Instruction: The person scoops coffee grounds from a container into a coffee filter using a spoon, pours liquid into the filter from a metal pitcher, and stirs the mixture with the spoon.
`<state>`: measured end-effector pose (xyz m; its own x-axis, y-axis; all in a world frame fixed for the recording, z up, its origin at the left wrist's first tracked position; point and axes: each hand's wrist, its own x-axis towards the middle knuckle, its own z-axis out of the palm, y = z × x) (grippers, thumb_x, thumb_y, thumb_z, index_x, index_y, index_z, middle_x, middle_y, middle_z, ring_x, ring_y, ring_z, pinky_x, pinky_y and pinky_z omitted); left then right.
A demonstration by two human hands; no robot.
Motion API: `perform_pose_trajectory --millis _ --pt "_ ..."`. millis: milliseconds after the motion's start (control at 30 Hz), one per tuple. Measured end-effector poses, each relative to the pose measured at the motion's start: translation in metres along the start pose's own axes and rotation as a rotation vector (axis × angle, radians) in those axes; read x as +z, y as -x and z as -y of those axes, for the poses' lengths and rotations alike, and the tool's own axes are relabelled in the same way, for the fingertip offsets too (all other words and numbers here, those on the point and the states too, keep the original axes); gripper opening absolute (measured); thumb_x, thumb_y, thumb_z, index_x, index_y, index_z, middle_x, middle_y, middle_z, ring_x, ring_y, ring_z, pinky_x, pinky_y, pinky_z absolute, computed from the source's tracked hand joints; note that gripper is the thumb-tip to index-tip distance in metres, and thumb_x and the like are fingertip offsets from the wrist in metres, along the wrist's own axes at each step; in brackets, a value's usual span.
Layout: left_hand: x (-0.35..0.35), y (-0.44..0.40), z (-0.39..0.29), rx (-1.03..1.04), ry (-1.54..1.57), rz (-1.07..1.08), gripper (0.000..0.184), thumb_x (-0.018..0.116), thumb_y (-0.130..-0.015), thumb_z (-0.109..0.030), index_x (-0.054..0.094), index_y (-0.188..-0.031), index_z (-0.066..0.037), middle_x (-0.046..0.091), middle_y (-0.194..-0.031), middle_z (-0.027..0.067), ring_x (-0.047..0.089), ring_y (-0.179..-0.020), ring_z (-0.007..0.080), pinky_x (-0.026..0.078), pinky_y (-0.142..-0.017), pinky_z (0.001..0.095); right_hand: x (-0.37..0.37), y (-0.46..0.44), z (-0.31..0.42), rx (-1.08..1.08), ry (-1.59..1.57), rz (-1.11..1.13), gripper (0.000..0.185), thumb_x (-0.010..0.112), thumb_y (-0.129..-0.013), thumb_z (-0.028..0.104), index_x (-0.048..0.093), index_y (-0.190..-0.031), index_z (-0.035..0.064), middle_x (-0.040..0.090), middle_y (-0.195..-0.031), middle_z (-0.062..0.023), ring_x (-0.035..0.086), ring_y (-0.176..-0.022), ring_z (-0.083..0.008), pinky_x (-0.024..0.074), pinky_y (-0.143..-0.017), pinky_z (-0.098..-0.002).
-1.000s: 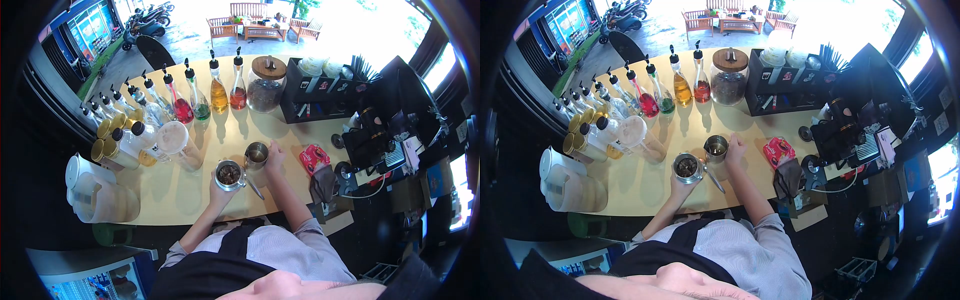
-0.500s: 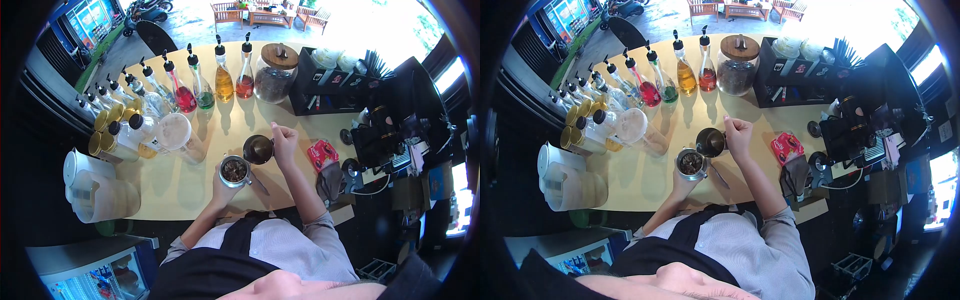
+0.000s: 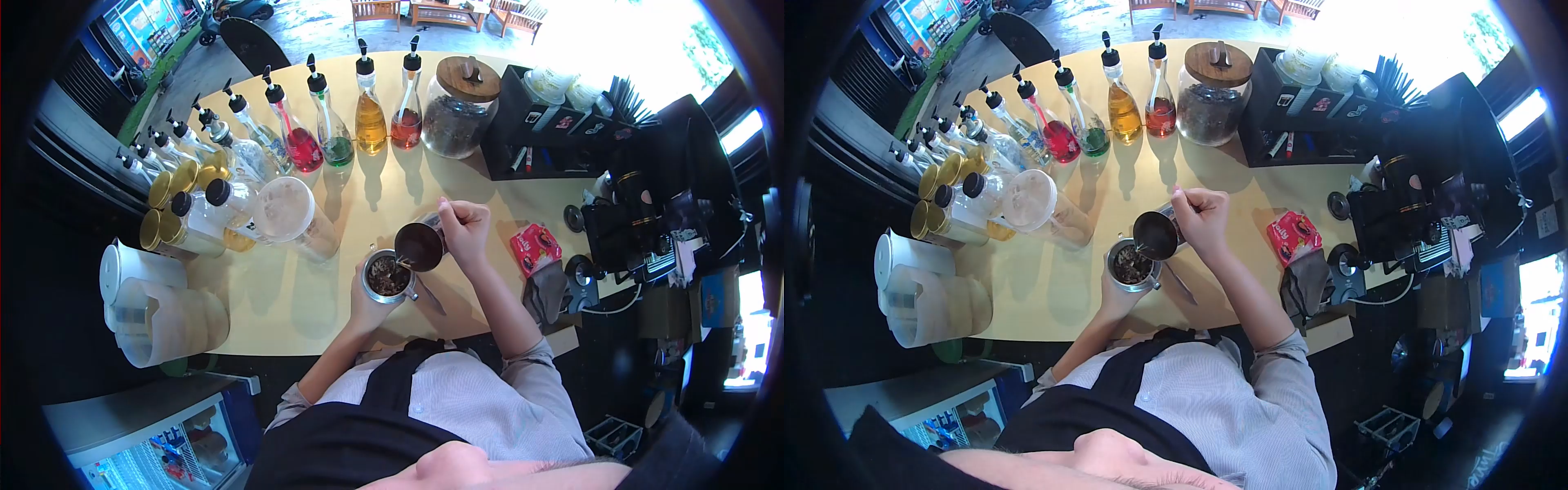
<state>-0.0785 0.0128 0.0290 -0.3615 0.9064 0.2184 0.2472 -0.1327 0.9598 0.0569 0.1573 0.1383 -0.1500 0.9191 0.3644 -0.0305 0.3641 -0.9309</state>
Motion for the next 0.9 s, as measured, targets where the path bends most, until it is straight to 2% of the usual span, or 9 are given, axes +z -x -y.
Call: perform_pose_trajectory --millis 167,300,400,667,900 --pt "0.0 0.0 0.003 0.002 -0.02 -0.004 0.094 0.094 -0.058 -0.017 0.041 -0.133 0.0 0.062 -0.118 0.0139 0.065 -0.105 0.0241 0.051 -0.094 0.0366 0.002 -0.003 0.008 -0.082 0.049 0.016 0.038 0.064 -0.089 0.007 0.051 -0.055 -0.0049 0.038 -0.045 0.0035 0.033 -0.046 -0.002 0.025 -0.043 -0.0263" --pt "0.0 -0.001 0.009 0.013 -0.023 0.01 0.095 0.094 -0.058 -0.021 0.041 -0.133 0.001 0.063 -0.117 0.015 0.065 -0.104 0.026 0.051 -0.093 0.038 0.001 -0.003 0.008 -0.066 0.07 0.037 0.037 0.064 -0.089 0.006 0.053 -0.056 -0.0058 0.04 -0.045 0.0018 0.035 -0.045 -0.0025 0.0274 -0.043 -0.0268" --pt "0.001 0.0 0.012 0.022 -0.034 0.001 0.096 0.095 -0.058 -0.023 0.04 -0.133 0.001 0.064 -0.116 0.0153 0.066 -0.103 0.0263 0.051 -0.092 0.0383 0.0 -0.003 0.013 -0.103 0.086 0.063 0.035 0.06 -0.089 0.002 0.048 -0.057 -0.0046 0.041 -0.049 0.0043 0.036 -0.049 -0.0013 0.0266 -0.045 -0.0248" --pt "0.002 -0.001 0.011 0.028 0.03 0.0 0.098 0.095 -0.058 -0.023 0.039 -0.133 0.002 0.064 -0.115 0.0152 0.066 -0.103 0.0251 0.051 -0.092 0.038 0.005 -0.007 0.023 -0.206 0.126 0.08 0.035 0.061 -0.087 0.001 0.046 -0.056 -0.0046 0.037 -0.047 -0.0022 0.033 -0.045 -0.0059 0.0251 -0.044 -0.0286" --pt "0.001 -0.001 0.01 0.036 -0.014 -0.001 0.098 0.096 -0.056 -0.025 0.04 -0.132 0.001 0.064 -0.115 0.0155 0.066 -0.103 0.0254 0.052 -0.091 0.0377 0.009 -0.009 0.023 -0.234 0.14 0.078 0.039 0.062 -0.086 -0.001 0.04 -0.053 -0.0039 0.034 -0.047 -0.0032 0.031 -0.043 -0.008 0.0239 -0.043 -0.0296"
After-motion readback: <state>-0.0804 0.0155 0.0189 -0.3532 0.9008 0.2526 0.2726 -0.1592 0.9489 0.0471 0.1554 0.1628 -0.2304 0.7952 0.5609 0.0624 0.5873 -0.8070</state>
